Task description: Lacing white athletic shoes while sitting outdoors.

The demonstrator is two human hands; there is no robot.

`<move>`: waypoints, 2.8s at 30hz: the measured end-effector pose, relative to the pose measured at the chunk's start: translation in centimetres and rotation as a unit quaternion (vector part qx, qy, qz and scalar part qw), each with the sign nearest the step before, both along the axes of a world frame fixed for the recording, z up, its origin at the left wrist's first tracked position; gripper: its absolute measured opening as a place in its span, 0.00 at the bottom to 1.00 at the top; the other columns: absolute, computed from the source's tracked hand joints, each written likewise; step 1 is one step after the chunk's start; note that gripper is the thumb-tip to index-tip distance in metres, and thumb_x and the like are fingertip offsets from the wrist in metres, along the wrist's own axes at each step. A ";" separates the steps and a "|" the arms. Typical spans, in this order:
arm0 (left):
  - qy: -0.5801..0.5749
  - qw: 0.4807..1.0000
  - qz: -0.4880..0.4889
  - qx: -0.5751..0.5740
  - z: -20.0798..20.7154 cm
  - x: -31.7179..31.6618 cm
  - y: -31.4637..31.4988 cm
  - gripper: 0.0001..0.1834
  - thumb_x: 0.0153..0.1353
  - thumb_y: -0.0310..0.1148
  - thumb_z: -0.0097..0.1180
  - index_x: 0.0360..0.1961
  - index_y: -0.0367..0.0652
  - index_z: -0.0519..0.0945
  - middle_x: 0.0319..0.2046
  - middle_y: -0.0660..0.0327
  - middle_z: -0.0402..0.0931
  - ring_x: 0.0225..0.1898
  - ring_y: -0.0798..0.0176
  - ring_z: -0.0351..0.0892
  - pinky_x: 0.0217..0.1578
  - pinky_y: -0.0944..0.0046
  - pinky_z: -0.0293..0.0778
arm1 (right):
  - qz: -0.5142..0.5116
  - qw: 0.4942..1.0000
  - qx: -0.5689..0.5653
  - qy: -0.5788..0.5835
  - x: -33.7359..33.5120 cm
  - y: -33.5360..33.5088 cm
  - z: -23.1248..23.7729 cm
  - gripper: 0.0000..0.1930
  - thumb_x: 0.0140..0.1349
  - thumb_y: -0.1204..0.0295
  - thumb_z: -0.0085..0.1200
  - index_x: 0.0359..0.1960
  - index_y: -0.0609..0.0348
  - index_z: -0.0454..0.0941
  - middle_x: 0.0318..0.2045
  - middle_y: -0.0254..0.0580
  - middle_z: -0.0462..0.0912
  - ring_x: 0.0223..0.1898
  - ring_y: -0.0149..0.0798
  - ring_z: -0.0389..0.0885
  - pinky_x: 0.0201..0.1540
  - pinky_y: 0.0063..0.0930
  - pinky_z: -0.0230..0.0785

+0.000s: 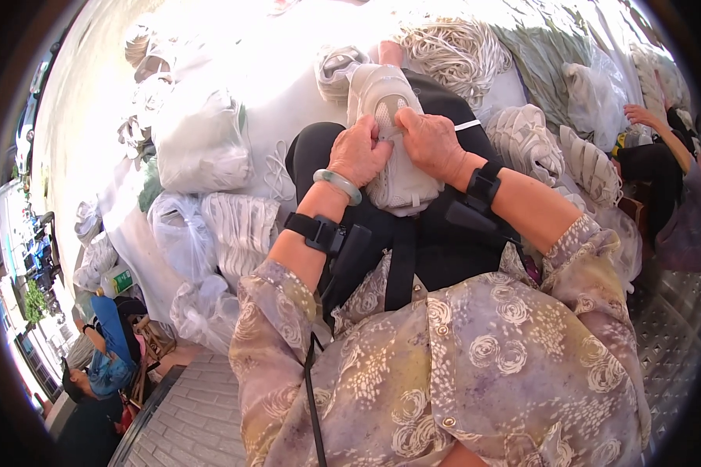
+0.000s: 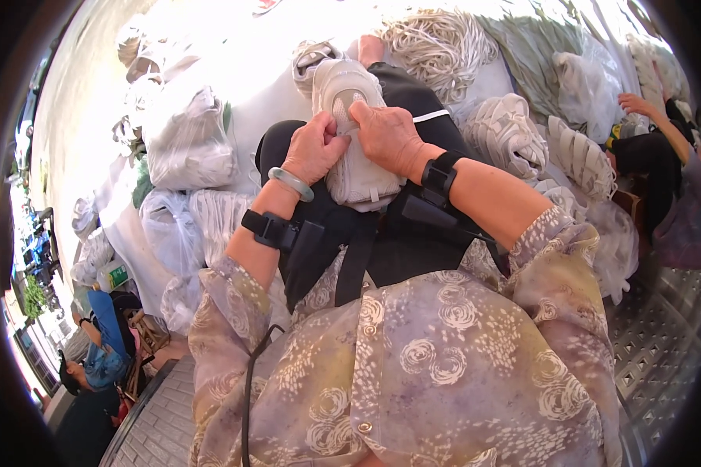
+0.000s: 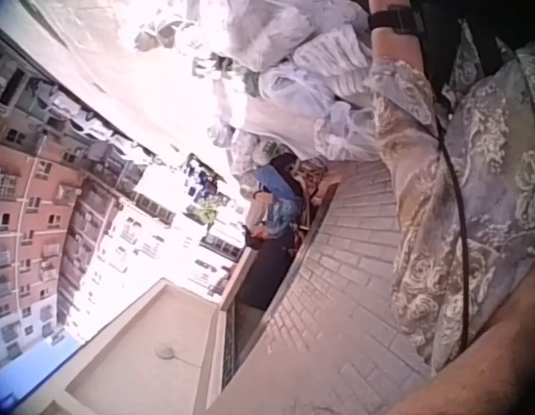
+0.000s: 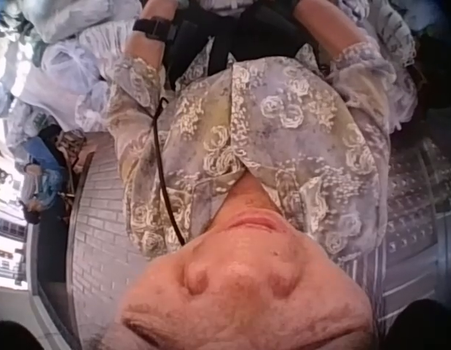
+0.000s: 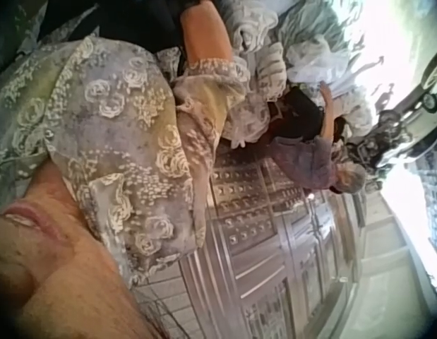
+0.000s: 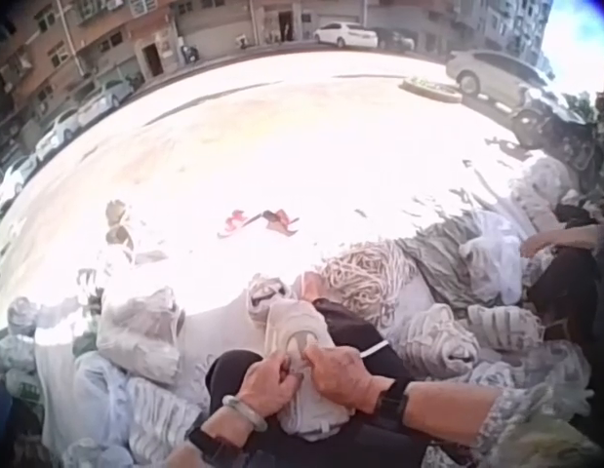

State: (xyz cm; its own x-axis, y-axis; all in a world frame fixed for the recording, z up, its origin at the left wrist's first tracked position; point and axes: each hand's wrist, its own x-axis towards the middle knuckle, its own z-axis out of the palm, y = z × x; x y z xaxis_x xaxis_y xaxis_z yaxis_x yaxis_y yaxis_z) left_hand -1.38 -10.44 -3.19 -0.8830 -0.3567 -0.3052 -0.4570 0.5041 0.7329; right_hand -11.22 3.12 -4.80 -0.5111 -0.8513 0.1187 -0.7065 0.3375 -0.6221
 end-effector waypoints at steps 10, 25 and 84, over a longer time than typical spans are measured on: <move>0.015 1.000 -0.010 -0.023 -0.7 0.1 -0.1 0.12 0.47 0.34 0.56 0.27 0.38 0.68 0.20 0.54 0.72 0.25 0.53 0.74 0.30 0.59 0.69 | 0.009 0.999 -0.012 -0.029 0.3 -0.9 0.1 0.06 0.53 0.73 0.42 0.33 0.55 0.66 0.22 0.50 0.77 0.29 0.53 0.77 0.33 0.44 0.66; 0.166 0.969 -0.049 -0.174 0.2 1.2 2.3 0.09 0.53 0.29 0.52 0.36 0.44 0.75 0.30 0.54 0.74 0.32 0.49 0.76 0.32 0.57 0.73 | -0.023 0.988 -0.022 -0.149 -0.7 1.3 2.1 0.06 0.52 0.72 0.44 0.29 0.59 0.72 0.20 0.51 0.76 0.28 0.52 0.77 0.32 0.40 0.67; 0.136 0.899 -0.229 -0.348 1.5 2.3 -2.1 0.06 0.47 0.26 0.51 0.29 0.44 0.72 0.19 0.61 0.69 0.25 0.56 0.73 0.28 0.57 0.68 | 0.200 0.961 0.134 0.137 -6.3 4.1 4.6 0.16 0.50 0.71 0.52 0.42 0.56 0.66 0.25 0.41 0.72 0.26 0.47 0.76 0.26 0.38 0.68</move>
State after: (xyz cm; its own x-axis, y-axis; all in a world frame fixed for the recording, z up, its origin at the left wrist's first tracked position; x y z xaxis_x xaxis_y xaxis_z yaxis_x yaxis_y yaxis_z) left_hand 0.88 -12.59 -1.64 -0.9940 0.0430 0.1005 0.0642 0.9735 0.2193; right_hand -17.53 7.24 -0.21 -0.1183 -0.9918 -0.0491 -0.9381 0.1278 -0.3218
